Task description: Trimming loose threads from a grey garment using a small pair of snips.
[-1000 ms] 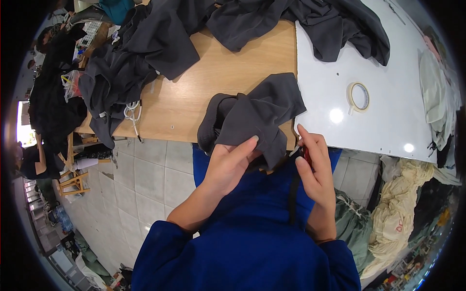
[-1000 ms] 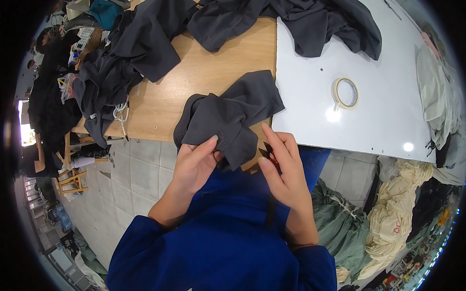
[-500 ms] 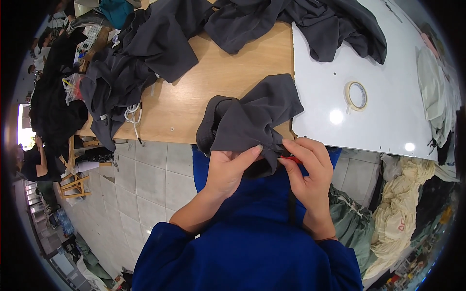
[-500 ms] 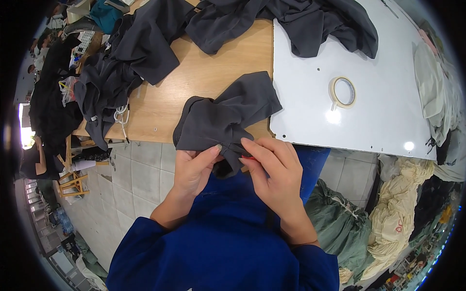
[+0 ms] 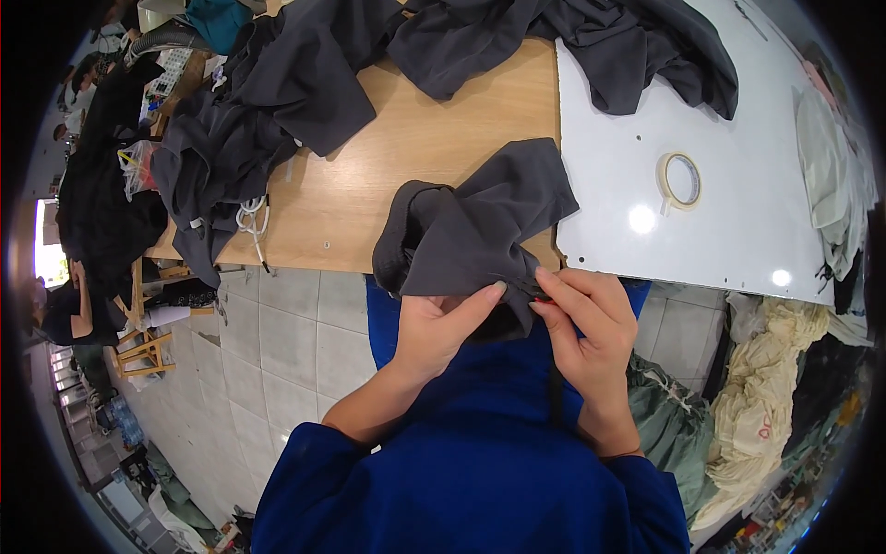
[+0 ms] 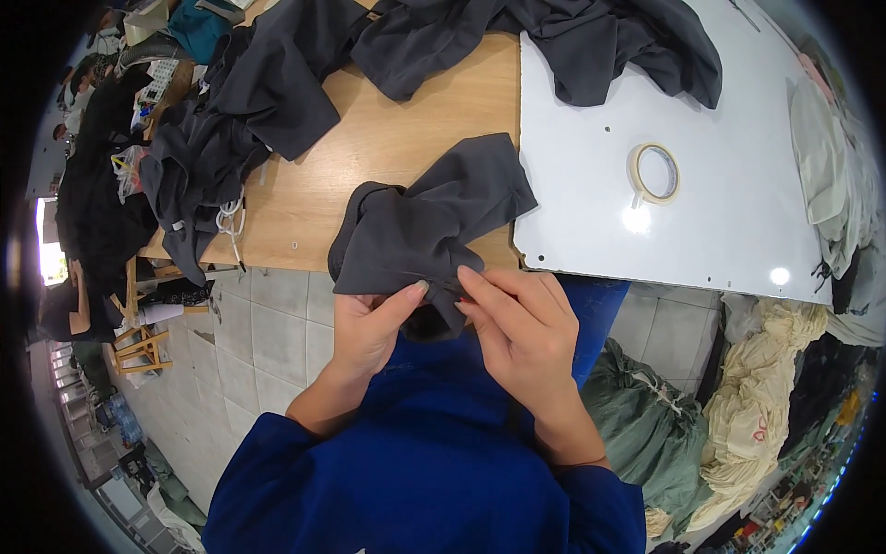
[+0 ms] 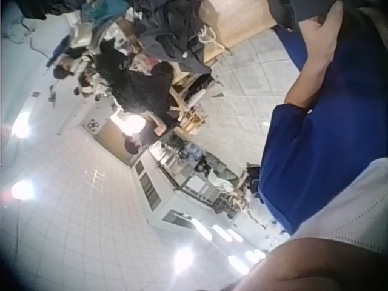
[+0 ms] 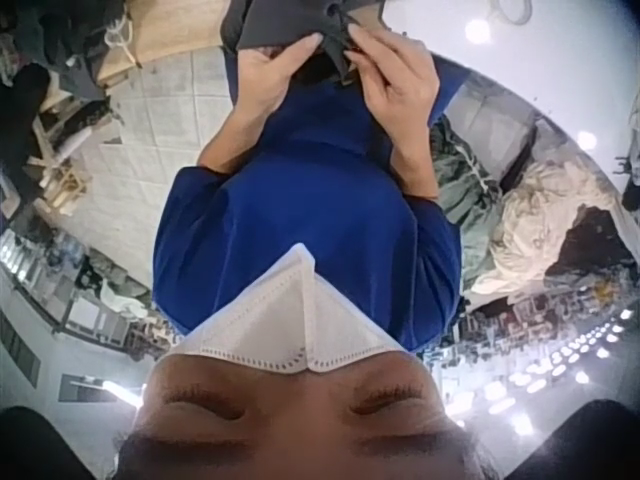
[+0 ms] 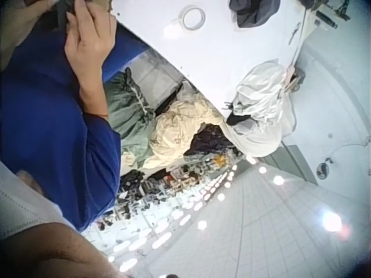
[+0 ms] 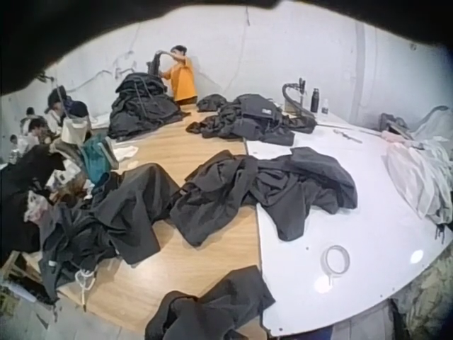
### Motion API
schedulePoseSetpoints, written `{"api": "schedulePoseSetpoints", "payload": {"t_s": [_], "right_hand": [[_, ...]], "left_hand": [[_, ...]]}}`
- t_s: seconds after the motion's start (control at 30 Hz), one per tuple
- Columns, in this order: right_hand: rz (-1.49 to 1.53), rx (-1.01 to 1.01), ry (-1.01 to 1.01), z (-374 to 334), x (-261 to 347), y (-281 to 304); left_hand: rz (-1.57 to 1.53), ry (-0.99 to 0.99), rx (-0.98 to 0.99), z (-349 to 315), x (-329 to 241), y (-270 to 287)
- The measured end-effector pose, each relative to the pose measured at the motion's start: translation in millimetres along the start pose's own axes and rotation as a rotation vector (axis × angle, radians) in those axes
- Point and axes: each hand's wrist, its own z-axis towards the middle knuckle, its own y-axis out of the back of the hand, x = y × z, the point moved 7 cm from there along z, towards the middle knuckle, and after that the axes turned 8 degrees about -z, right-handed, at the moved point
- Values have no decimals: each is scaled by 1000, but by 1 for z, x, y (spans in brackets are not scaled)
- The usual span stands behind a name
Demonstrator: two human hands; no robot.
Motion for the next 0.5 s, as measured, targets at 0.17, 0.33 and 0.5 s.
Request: {"api": "schedulePoseSetpoints", "payload": {"t_s": [0.17,0.33,0.5], "right_hand": [[5,4,20,2,2,-1],[-10,9,57,2,3,-3],[4,-19,67,3,1,1]], "left_hand": [[54,-56,14,0,-4,-4],[72,-28,39,0,-2,-4],[58,-37,47,-1,-3,-2]]}}
